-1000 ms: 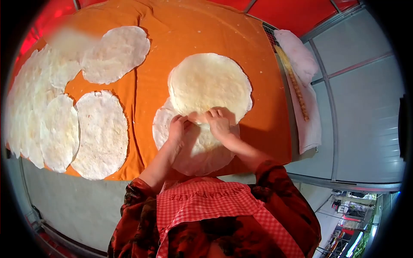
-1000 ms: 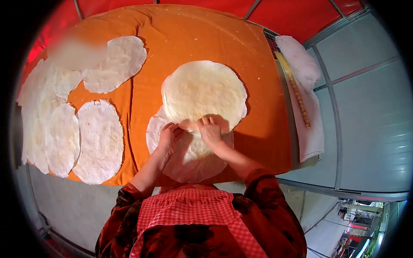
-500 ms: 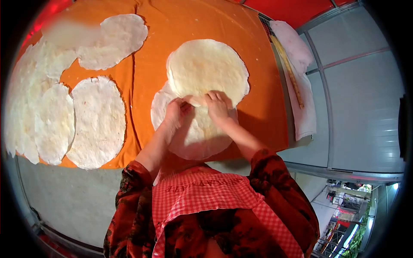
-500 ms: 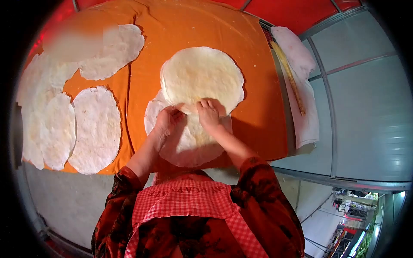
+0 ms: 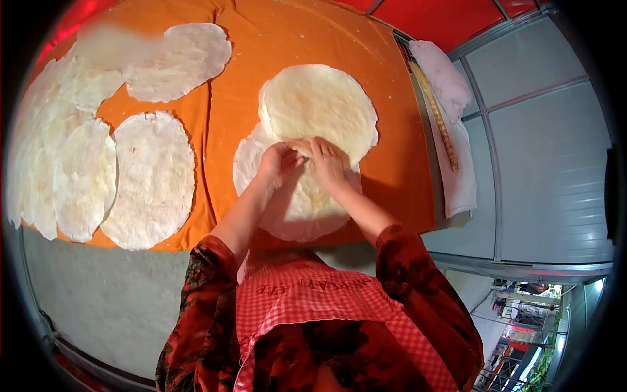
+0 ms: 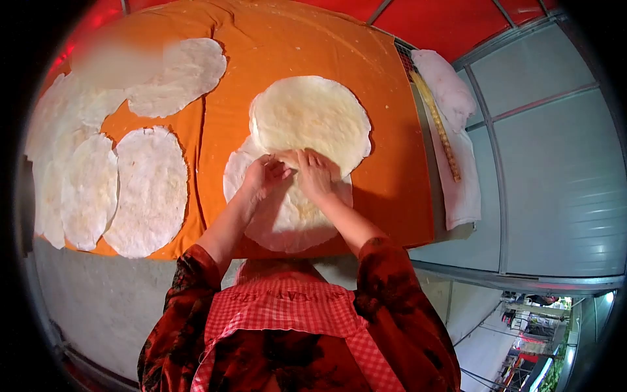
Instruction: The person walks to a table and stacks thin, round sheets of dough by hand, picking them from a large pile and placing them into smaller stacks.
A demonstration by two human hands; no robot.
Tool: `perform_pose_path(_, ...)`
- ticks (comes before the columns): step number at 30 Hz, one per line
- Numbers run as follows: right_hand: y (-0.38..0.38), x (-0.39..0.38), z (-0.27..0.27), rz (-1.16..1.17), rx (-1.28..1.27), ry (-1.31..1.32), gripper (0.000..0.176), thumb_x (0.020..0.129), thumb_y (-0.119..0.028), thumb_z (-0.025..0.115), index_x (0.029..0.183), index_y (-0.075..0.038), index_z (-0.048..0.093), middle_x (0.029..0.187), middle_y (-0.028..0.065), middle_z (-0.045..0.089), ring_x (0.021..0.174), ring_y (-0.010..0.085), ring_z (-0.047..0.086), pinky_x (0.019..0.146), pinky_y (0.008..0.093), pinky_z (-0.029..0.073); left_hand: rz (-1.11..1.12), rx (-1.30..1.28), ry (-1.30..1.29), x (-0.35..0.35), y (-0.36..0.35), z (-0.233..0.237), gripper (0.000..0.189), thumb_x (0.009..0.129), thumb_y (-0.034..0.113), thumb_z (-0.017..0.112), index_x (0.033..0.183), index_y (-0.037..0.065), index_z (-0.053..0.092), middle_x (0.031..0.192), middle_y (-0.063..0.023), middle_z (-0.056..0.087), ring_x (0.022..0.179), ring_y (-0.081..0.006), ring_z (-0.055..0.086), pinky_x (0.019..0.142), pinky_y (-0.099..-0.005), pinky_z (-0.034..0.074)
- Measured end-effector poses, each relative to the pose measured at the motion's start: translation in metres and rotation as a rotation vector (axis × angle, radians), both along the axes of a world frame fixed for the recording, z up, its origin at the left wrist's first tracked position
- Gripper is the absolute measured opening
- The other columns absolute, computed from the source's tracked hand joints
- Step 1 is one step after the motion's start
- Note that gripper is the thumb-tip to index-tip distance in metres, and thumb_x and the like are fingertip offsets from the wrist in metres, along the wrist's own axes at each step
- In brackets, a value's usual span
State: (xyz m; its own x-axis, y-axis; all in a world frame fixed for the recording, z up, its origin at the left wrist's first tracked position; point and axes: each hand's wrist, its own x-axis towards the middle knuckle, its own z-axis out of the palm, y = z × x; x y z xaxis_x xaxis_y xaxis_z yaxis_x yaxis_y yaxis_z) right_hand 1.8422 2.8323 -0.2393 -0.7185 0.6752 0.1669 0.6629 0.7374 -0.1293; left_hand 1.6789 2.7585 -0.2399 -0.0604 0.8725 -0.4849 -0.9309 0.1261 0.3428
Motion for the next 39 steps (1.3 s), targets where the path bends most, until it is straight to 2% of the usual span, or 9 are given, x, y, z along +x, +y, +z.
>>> perform_pose_path(5, 0.05, -0.004, 0.007, 0.14, 0.037, 0.059, 0.033, 0.082, -0.007, 0.053, 0.112, -0.015, 0.064, 0.094, 0.0134, 0.067, 0.085, 0.0318, 0.066, 0.072, 0.0445, 0.052, 0.037, 0.017, 0.014, 0.007, -0.031, 0.024, 0.035, 0.095, 0.019, 0.049, 0.121, -0.005, 0.047, 0.111, -0.0163, 0.057, 0.097, -0.0291, 0.059, 0.085, -0.0383, 0.051)
perform_pose_path(8, 0.073, -0.008, 0.086, 0.155, 0.17, 0.206, 0.025, 0.081, -0.006, 0.05, 0.095, -0.014, 0.069, 0.088, 0.014, 0.068, 0.078, 0.0323, 0.067, 0.065, 0.0462, 0.05, 0.3, -0.119, 0.78, 0.025, -0.097, 0.016, 0.044, 0.089, 0.011, 0.059, 0.128, -0.001, 0.044, 0.109, -0.0123, 0.056, 0.093, -0.0191, 0.057, 0.077, -0.0292, 0.049)
perform_pose_path(9, 0.051, -0.011, 0.147, -0.001, 0.053, -0.125, 0.037, 0.085, -0.002, 0.048, 0.115, -0.013, 0.068, 0.109, 0.0141, 0.067, 0.091, 0.0311, 0.066, 0.075, 0.0398, 0.051, 0.347, -0.207, 0.963, 0.033, -0.127, 0.018, 0.045, 0.088, 0.007, 0.06, 0.128, -0.002, 0.042, 0.106, -0.0098, 0.055, 0.092, -0.0165, 0.056, 0.077, -0.0278, 0.049)
perform_pose_path(12, 0.0, 0.027, 0.168, 0.181, 0.234, 0.05, 0.034, 0.077, -0.003, 0.052, 0.106, -0.012, 0.068, 0.098, 0.0103, 0.069, 0.083, 0.0277, 0.067, 0.069, 0.0393, 0.052, 0.42, -0.293, 0.888, 0.057, -0.199, -0.049, 0.029, 0.088, 0.002, 0.061, 0.113, -0.001, 0.045, 0.097, -0.009, 0.057, 0.087, -0.0163, 0.059, 0.074, -0.026, 0.051)
perform_pose_path(20, -0.11, 0.092, 0.002, 0.355, -0.059, 0.067, 0.033, 0.077, -0.005, 0.053, 0.104, -0.015, 0.07, 0.096, 0.0099, 0.068, 0.076, 0.0285, 0.066, 0.063, 0.0392, 0.052, 0.276, -0.406, 0.551, 0.09, -0.198, -0.015, 0.022, 0.09, 0.009, 0.056, 0.107, -0.004, 0.051, 0.088, -0.011, 0.061, 0.079, -0.0208, 0.065, 0.068, -0.0307, 0.056)
perform_pose_path(25, -0.116, 0.071, 0.041, 0.289, 0.044, 0.204, 0.026, 0.078, -0.009, 0.054, 0.1, -0.012, 0.069, 0.085, 0.0079, 0.067, 0.071, 0.0268, 0.067, 0.058, 0.0388, 0.053, 0.243, -0.41, 0.55, 0.084, -0.196, -0.021, 0.011, 0.089, 0.006, 0.057, 0.095, -0.003, 0.055, 0.079, -0.0101, 0.061, 0.065, -0.0202, 0.063, 0.058, -0.0294, 0.055)
perform_pose_path(32, -0.142, 0.064, -0.011, 0.26, 0.106, 0.125, 0.018, 0.074, -0.006, 0.056, 0.088, -0.008, 0.066, 0.084, 0.0091, 0.064, 0.08, 0.0301, 0.064, 0.062, 0.0398, 0.053, 0.269, -0.455, 0.578, 0.085, -0.193, -0.025, 0.007, 0.087, 0.004, 0.056, 0.092, -0.002, 0.056, 0.079, -0.0108, 0.063, 0.061, -0.021, 0.064, 0.056, -0.0312, 0.056)
perform_pose_path(36, -0.146, 0.066, 0.005, 0.277, 0.025, 0.045, 0.022, 0.073, -0.004, 0.06, 0.095, -0.004, 0.063, 0.113, 0.0132, 0.058, 0.098, 0.0321, 0.059, 0.069, 0.0406, 0.053, 0.239, -0.382, 0.521, 0.091, -0.189, -0.023, 0.013, 0.09, 0.008, 0.051, 0.097, -0.001, 0.057, 0.085, -0.0137, 0.066, 0.068, -0.0252, 0.067, 0.062, -0.0357, 0.058)
perform_pose_path(39, -0.165, 0.081, 0.023, 0.237, -0.08, 0.039, 0.051, 0.076, -0.017, 0.065, 0.123, -0.005, 0.052, 0.128, 0.017, 0.052, 0.117, 0.0359, 0.05, 0.09, 0.0477, 0.045, 0.137, -0.169, 0.481, 0.087, -0.188, -0.041, 0.028, 0.095, 0.019, 0.044, 0.109, -0.002, 0.057, 0.095, -0.0157, 0.067, 0.079, -0.0323, 0.069, 0.073, -0.0435, 0.059)
